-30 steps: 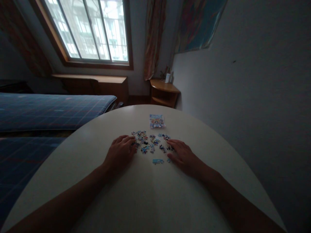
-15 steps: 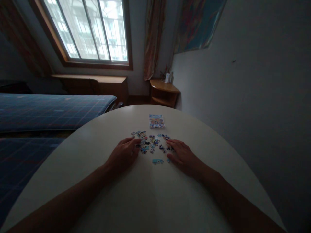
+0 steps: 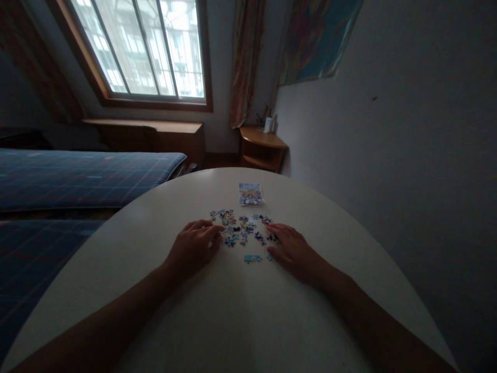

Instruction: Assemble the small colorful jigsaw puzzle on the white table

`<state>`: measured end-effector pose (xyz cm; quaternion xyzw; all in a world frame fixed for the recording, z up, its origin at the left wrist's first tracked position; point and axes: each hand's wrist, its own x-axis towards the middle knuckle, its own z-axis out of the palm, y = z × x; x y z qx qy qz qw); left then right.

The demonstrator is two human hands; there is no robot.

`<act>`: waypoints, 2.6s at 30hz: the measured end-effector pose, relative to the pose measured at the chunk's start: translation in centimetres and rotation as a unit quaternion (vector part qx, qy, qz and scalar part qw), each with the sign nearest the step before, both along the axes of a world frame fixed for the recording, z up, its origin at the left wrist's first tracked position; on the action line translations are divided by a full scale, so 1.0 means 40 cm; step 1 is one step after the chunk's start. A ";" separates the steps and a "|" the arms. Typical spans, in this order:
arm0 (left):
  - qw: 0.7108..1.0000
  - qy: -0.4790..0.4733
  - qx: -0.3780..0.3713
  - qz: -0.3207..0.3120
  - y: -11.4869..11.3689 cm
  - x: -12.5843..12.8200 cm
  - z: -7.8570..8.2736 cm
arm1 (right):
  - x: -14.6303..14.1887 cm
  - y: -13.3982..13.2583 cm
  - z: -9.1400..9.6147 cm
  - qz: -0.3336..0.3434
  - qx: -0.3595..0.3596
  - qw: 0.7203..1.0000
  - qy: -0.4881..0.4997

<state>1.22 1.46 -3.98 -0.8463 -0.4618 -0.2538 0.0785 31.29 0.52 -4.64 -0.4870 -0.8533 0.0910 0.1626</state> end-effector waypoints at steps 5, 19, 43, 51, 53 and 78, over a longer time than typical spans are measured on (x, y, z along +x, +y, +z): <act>1.000 0.019 0.015 -0.017 -0.002 -0.007 0.005 | -0.001 -0.001 0.008 0.002 -0.008 1.000 -0.004; 0.993 0.100 -0.043 0.039 -0.002 -0.030 0.030 | 0.000 -0.001 0.003 0.003 -0.005 1.000 0.001; 0.990 0.115 -0.051 0.064 0.023 -0.050 0.026 | 0.002 0.002 0.001 0.004 -0.002 1.000 -0.012; 0.997 0.029 -0.048 0.060 0.044 -0.062 0.010 | 0.004 0.003 -0.007 0.005 0.012 1.000 -0.007; 0.998 0.031 -0.029 0.045 0.048 -0.065 0.007 | 0.003 0.002 -0.004 0.008 0.006 1.000 -0.011; 0.968 0.083 -0.019 -0.238 -0.004 -0.032 0.037 | 0.004 0.000 0.001 0.008 -0.001 1.000 -0.009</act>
